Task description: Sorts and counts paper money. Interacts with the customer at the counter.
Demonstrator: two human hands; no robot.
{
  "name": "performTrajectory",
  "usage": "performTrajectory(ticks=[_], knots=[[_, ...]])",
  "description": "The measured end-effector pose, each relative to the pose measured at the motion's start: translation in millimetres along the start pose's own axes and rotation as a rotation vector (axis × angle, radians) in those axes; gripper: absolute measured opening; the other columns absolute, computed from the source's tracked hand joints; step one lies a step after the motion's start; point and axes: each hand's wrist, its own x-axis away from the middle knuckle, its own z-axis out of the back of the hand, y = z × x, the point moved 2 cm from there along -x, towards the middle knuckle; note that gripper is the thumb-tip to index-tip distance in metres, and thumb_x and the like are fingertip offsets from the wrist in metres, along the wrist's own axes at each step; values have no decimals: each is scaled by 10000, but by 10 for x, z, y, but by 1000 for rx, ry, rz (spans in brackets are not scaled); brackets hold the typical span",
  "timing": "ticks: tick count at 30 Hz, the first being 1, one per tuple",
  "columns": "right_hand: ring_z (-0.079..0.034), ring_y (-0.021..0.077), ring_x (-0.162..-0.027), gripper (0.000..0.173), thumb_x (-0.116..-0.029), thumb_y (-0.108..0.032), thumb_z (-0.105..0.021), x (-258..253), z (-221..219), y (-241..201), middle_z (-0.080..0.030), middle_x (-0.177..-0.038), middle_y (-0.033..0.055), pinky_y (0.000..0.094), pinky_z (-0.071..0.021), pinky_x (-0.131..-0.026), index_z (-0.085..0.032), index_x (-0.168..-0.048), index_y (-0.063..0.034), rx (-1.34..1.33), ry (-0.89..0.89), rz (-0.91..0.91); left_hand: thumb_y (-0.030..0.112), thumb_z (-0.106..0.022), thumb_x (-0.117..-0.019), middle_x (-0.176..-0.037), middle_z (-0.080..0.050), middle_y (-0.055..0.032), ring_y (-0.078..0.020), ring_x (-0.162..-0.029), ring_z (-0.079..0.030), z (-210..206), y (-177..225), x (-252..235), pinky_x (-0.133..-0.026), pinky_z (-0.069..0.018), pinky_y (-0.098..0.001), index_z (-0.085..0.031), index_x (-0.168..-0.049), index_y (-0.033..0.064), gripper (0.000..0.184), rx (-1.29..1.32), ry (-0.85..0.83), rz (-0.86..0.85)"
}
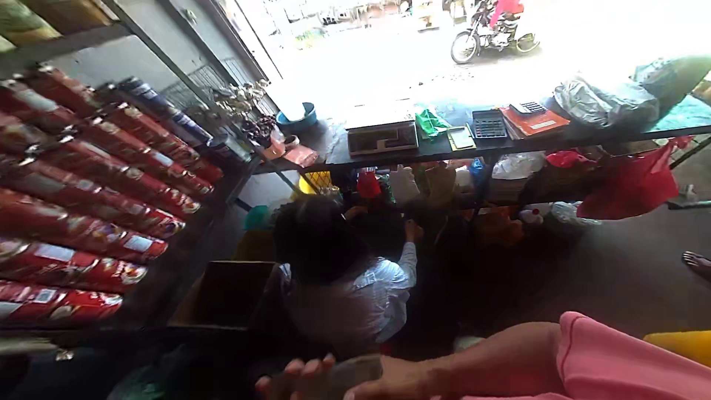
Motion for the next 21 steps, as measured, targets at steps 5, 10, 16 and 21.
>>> performTrajectory(ticks=[5, 10, 16, 21], knots=[[-649, 127, -728, 382, -1045, -325, -573, 477, 750, -141, -699, -967, 80, 331, -570, -657, -596, -1310, -51, -47, 42, -91, 190, -735, -897, -1166, -720, -54, -227, -982, -726, -430, -823, -103, -838, -624, -419, -648, -1348, 266, 466, 36, 104, 45], [-712, 150, -881, 420, -1005, -348, -592, 767, 1198, -246, -735, -1009, 80, 378, -605, -802, -637, -1241, -4, -95, 168, -66, 322, -703, -965, -1109, -731, -25, -193, -973, -716, -812, -1258, -161, -857, -616, -360, -703, -1211, 256, 255, -579, -251, 26], [-691, 90, -848, 219, -1008, -152, -438, 1059, 1433, -462, -725, -894, -6, 328, -592, -790, -653, -1026, -117, -409, 273, -85, 679, -745, -801, -1366, -637, -122, -250, -1305, -579, -1097, -1753, 63, -1091, -501, -458, -688, -1258, 93, 746, -1249, -811, 185], [-715, 205, -973, 430, -997, -512, -523, 1137, 1549, -263, -733, -1097, 78, 431, -607, -837, -653, -1194, -153, -537, 32, -90, 260, -797, -868, -1425, -588, -106, -209, -1319, -557, -1026, -1743, 4, -1129, -465, -399, -536, -1462, 77, 674, -1252, -851, 386]])
